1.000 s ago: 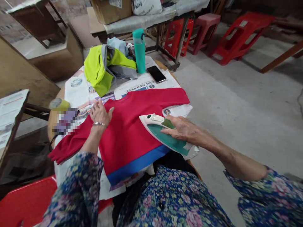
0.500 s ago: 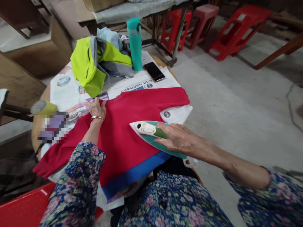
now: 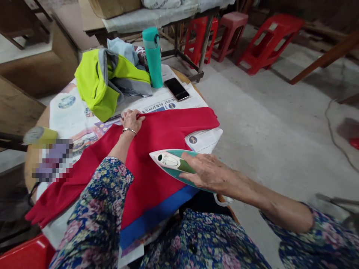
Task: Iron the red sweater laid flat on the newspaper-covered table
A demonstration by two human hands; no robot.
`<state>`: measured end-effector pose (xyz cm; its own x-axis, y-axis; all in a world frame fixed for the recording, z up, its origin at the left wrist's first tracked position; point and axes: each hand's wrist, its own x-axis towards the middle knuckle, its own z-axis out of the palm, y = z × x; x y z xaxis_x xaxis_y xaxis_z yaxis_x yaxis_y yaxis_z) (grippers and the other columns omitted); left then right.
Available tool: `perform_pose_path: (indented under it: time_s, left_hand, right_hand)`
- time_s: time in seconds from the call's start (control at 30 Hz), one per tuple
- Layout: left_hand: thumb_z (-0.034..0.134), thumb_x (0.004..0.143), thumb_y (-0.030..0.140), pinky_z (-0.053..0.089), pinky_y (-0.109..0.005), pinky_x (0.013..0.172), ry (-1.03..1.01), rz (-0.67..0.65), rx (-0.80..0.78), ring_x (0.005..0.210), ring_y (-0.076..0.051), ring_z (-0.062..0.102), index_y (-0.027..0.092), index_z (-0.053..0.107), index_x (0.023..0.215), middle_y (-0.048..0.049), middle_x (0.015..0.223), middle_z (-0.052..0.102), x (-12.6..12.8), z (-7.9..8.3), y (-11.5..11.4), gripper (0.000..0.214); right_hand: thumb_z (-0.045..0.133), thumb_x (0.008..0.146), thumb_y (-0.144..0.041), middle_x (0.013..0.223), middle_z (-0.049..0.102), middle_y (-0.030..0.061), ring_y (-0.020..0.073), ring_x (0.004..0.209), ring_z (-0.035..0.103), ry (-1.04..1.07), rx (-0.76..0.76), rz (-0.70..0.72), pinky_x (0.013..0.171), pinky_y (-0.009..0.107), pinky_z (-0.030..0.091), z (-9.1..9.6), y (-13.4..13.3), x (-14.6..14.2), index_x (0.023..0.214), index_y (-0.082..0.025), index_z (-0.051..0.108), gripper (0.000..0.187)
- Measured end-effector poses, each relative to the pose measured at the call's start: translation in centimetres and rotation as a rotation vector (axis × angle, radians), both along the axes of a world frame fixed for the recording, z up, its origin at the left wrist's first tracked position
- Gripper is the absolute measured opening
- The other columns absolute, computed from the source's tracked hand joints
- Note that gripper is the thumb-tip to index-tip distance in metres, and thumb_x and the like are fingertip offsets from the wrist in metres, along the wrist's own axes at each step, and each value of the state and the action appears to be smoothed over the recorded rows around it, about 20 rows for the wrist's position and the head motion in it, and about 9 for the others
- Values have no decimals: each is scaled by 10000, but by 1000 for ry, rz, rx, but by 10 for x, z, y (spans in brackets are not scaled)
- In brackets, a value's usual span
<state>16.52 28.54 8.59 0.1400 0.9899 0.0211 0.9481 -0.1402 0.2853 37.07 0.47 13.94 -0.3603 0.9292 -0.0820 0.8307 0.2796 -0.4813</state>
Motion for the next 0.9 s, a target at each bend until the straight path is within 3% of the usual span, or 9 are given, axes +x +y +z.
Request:
perform_pose_path:
  time_s: [0.2,0.33,0.4,0.53,0.6,0.7,0.8,0.9]
  left_hand:
    - [607,992,243,450,-552,1121,-67,21,35,1357,-374,572,197,723,1199,-137,1305,721,7,-3,16,242]
    - [618,968,248,454,-586,1140,-43,69,69,1390,-409,547,226,727,1200,-162,1375,685,8,-4,14,257]
    - [639,941,239,438,-617,1175,-9,45,137,1449,-428,508,217,693,1318,-183,1507,612,9,-4,6,381]
    - [604,974,302,394,-636,1247,17,-197,208,1548,-420,450,200,503,1606,-206,1719,439,-1,-12,-23,647]
    - [519,1024,338,342,-648,1290,31,-327,183,1597,-396,414,199,472,1648,-198,1754,411,-12,-23,-41,640]
    - [411,1077,384,261,-702,1317,83,-447,137,1647,-382,356,192,508,1639,-189,1746,437,-27,-45,-69,602]
    - [421,1089,468,232,-714,1324,114,-581,172,1658,-389,337,210,490,1664,-184,1749,430,-28,-66,-100,634]
    - [509,1071,528,239,-661,1344,108,-754,245,1667,-373,323,244,448,1692,-166,1769,401,-17,-80,-136,686]
  right_hand:
    - [592,1094,-442,1070,753,88,292,1018,718,11,134,-38,927,438,576,-8,2,-1,1389,-265,644,348]
    - [596,1092,-407,1111,754,94,285,1034,718,9,154,-26,919,415,574,-15,7,-1,1404,-249,618,350]
    - [627,1072,-395,1179,761,122,301,1089,719,1,123,-47,928,415,574,-15,9,-1,1416,-228,619,383]
    - [681,1037,-416,1305,753,124,308,1198,703,68,-8,-101,976,416,567,-8,15,1,1441,-250,628,440]
    - [746,987,-432,1206,774,99,296,1121,720,134,-101,-176,927,405,572,-2,19,5,1386,-256,661,445]
    - [812,906,-434,971,756,63,250,891,709,225,-204,-375,764,356,556,8,23,17,1142,-220,715,334]
    - [771,913,-454,869,699,37,208,771,656,295,-179,-525,659,319,500,20,27,32,928,-218,649,266]
    - [767,916,-491,844,662,31,207,757,634,254,-72,-577,645,318,464,28,40,41,884,-228,583,322]
